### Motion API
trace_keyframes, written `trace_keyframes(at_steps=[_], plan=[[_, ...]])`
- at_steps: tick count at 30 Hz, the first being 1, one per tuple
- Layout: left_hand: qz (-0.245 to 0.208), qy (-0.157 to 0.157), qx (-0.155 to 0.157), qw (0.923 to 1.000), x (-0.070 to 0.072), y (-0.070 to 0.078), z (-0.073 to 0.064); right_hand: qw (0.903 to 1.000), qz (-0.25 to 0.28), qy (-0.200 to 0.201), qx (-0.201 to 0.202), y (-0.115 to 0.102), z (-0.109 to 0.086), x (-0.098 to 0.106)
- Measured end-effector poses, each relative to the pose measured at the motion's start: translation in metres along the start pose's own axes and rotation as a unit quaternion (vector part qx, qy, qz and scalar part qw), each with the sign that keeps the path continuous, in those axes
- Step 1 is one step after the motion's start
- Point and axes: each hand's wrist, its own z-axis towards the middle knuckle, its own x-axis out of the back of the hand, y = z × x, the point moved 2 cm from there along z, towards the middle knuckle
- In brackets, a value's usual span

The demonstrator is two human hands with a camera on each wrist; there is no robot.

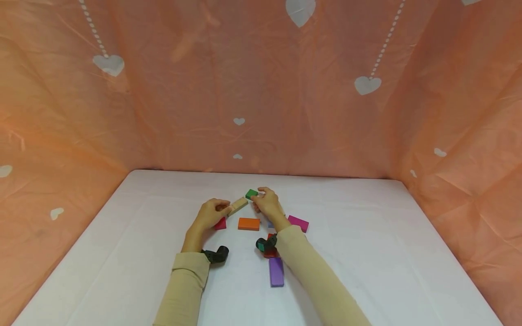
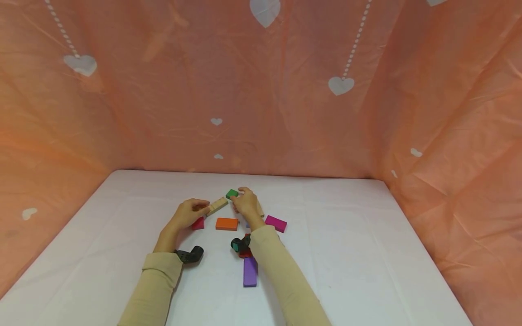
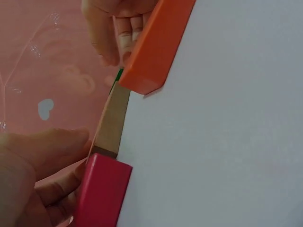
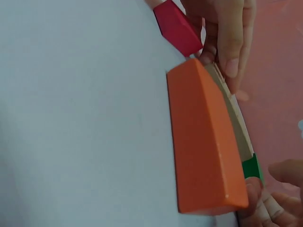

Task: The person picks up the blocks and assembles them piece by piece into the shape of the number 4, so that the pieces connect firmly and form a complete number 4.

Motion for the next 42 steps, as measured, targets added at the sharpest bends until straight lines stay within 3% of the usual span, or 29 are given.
trace_keyframes(at_steps=[17, 32, 42], plan=[[0.017, -0.017, 0.003, 0.9997, 0.002, 0.002, -0.002, 0.9981, -0.054, 0.02, -0.021, 0.0, 0.005, -0.004], [0.017, -0.022, 0.012, 0.9995, 0.0, 0.005, -0.002, 0.997, -0.06, 0.026, -0.043, 0.006, 0.014, -0.009], [0.015, -0.018, 0.002, 0.9997, -0.002, 0.007, 0.0, 0.9962, -0.074, 0.036, -0.031, 0.004, 0.011, -0.01]])
